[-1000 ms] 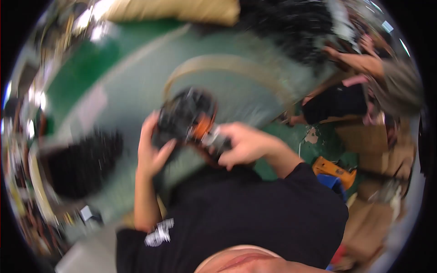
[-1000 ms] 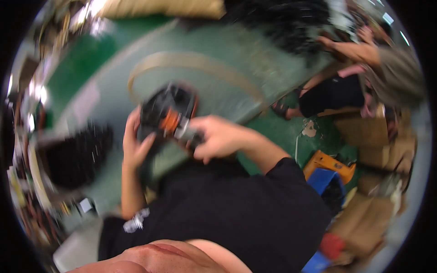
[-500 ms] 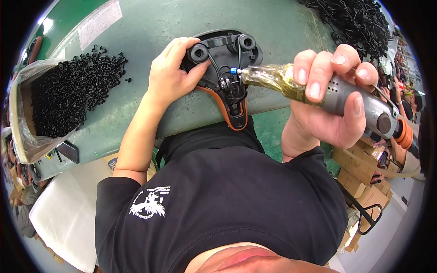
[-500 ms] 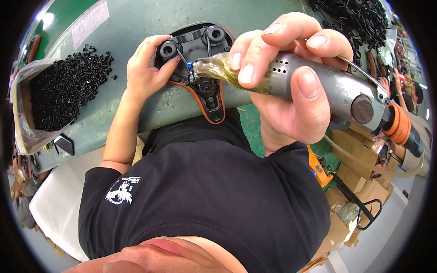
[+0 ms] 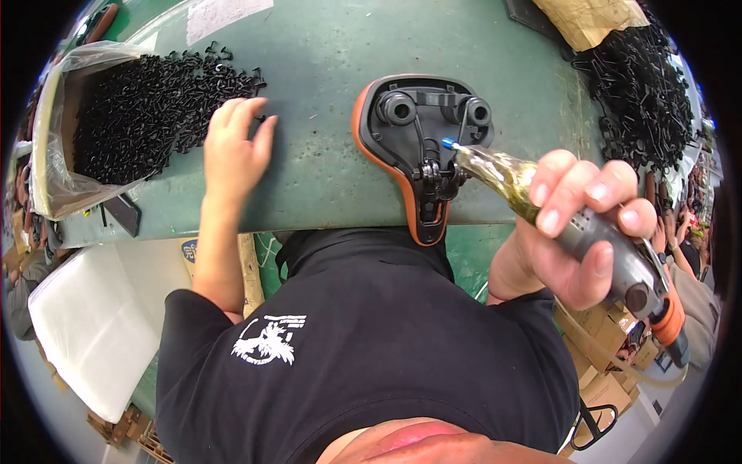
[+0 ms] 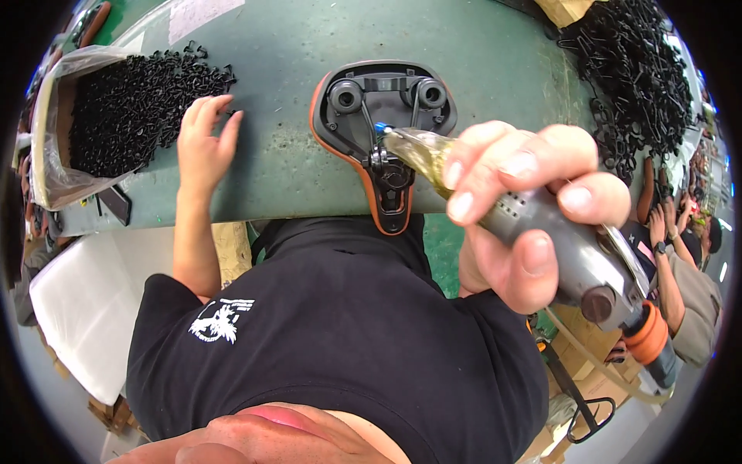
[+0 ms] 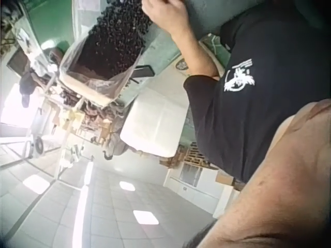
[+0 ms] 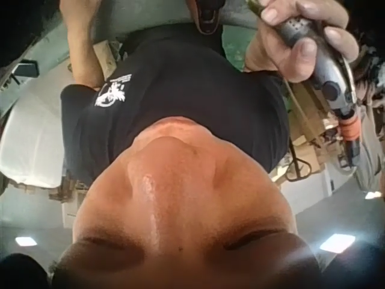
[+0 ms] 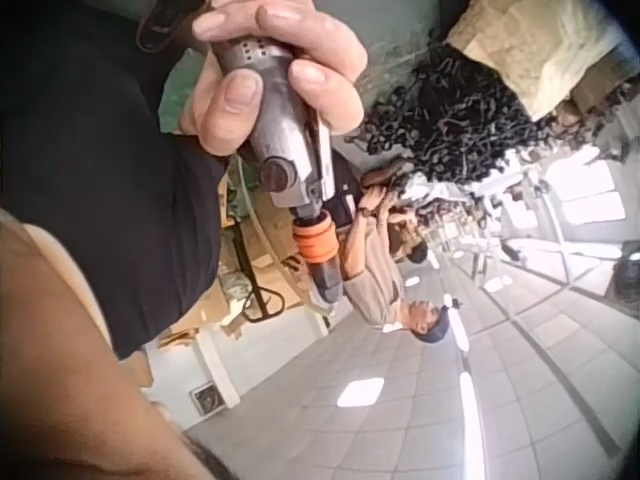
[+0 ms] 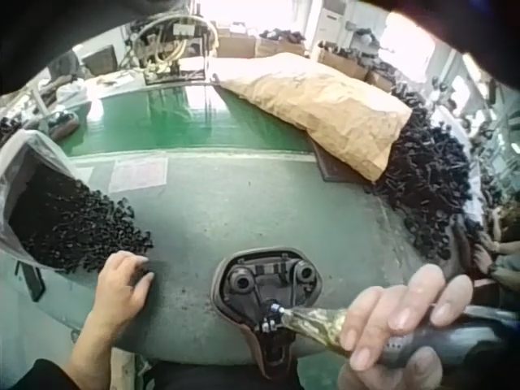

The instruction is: The person is using a pneumatic tool to screw bolts into the underside of bicycle saddles on an assembly line.

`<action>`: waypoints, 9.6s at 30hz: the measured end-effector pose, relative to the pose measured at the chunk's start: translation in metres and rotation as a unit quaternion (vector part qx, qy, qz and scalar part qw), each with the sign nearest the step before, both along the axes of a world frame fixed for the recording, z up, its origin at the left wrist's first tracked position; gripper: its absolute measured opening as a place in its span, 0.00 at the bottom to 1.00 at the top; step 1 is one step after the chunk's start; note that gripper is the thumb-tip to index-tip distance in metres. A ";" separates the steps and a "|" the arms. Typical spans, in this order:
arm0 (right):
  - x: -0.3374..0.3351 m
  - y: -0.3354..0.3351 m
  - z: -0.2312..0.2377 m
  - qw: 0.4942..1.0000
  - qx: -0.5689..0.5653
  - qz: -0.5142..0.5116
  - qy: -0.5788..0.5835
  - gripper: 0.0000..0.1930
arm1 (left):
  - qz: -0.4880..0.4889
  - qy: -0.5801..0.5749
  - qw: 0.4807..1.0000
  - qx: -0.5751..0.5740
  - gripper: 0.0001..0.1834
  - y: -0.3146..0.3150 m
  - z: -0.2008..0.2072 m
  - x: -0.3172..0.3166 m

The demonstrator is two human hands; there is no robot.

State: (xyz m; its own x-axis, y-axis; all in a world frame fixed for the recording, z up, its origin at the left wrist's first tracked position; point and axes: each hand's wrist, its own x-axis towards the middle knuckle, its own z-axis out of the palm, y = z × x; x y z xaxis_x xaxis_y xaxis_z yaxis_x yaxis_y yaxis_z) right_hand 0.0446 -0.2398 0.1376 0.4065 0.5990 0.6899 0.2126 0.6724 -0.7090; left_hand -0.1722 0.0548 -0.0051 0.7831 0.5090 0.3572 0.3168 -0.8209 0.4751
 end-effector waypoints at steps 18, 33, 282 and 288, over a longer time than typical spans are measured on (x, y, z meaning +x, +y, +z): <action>-0.038 0.022 0.012 0.991 0.110 0.035 0.070 0.18 | -0.287 -0.221 0.528 -0.768 0.11 -0.107 0.006 0.042; -0.031 0.009 0.009 0.988 0.143 0.035 0.053 0.15 | -0.383 -0.208 0.822 -0.366 0.24 -0.080 0.028 0.073; -0.011 -0.001 0.007 1.000 -0.008 0.014 -0.018 0.17 | -0.186 -0.195 0.959 0.089 0.27 -0.059 0.009 0.093; -0.013 0.007 0.009 0.999 -0.043 0.004 -0.005 0.23 | -0.165 -0.141 0.976 0.007 0.40 -0.062 0.029 0.086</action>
